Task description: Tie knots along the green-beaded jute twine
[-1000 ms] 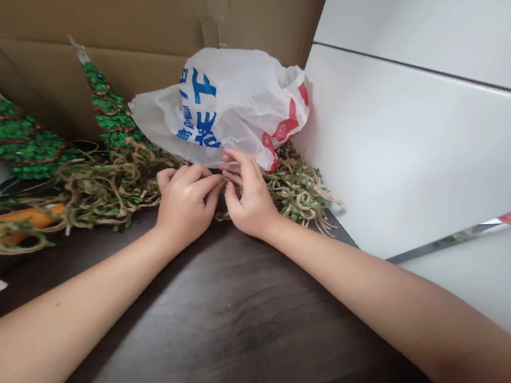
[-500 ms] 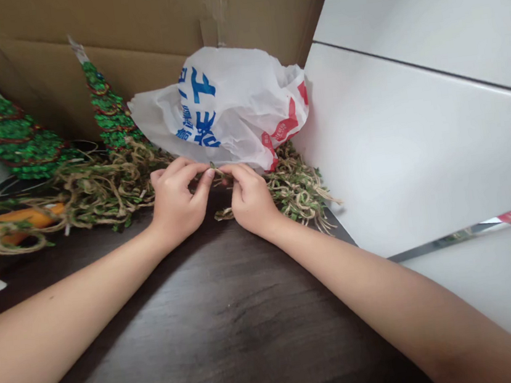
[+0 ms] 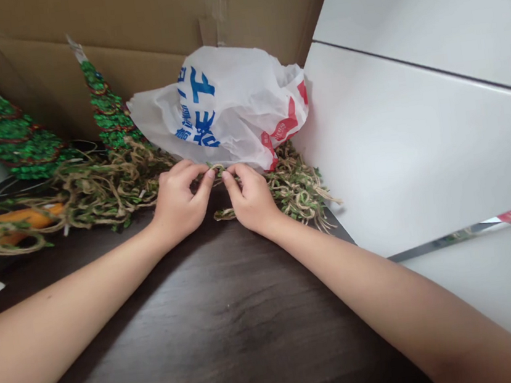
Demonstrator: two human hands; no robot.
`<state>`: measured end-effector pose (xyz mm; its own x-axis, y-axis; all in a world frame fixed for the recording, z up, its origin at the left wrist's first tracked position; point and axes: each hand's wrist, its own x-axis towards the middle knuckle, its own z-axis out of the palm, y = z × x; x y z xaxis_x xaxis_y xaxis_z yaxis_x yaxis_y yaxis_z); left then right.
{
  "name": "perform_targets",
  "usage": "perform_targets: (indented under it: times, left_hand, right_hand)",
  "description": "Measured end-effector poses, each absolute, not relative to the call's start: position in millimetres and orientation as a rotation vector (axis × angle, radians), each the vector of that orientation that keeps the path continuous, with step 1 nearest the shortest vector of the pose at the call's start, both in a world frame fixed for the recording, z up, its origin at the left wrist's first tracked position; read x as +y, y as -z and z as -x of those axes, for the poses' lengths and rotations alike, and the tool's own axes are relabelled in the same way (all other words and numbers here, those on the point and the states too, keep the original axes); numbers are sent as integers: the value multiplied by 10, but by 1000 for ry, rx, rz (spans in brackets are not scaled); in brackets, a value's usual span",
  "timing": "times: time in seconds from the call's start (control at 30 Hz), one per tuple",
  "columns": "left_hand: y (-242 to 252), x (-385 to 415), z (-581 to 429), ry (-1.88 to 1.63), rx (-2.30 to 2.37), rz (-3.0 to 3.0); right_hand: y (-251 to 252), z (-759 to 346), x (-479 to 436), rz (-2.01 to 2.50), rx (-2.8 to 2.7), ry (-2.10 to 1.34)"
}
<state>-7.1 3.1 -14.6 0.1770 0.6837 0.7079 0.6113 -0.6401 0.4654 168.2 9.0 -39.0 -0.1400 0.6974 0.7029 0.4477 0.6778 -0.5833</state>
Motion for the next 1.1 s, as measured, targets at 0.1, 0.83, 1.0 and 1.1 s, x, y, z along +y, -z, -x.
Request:
perform_targets:
  times: [0.1, 0.83, 1.0, 1.1]
  left_hand:
    - [138, -2, 66, -1460, 1186, -2416]
    - [162, 4, 31, -1353, 1095, -2228]
    - [172, 23, 33, -1352, 1123, -2222]
    - [185, 40, 36, -1336, 1132, -2196]
  right_hand:
    - [390, -1686, 92, 925, -1797, -273]
    - [421, -1723, 127, 884, -1751, -331]
    - [448, -1708, 111, 860, -1732, -414]
    - [429, -1708, 91, 859, -1769, -416]
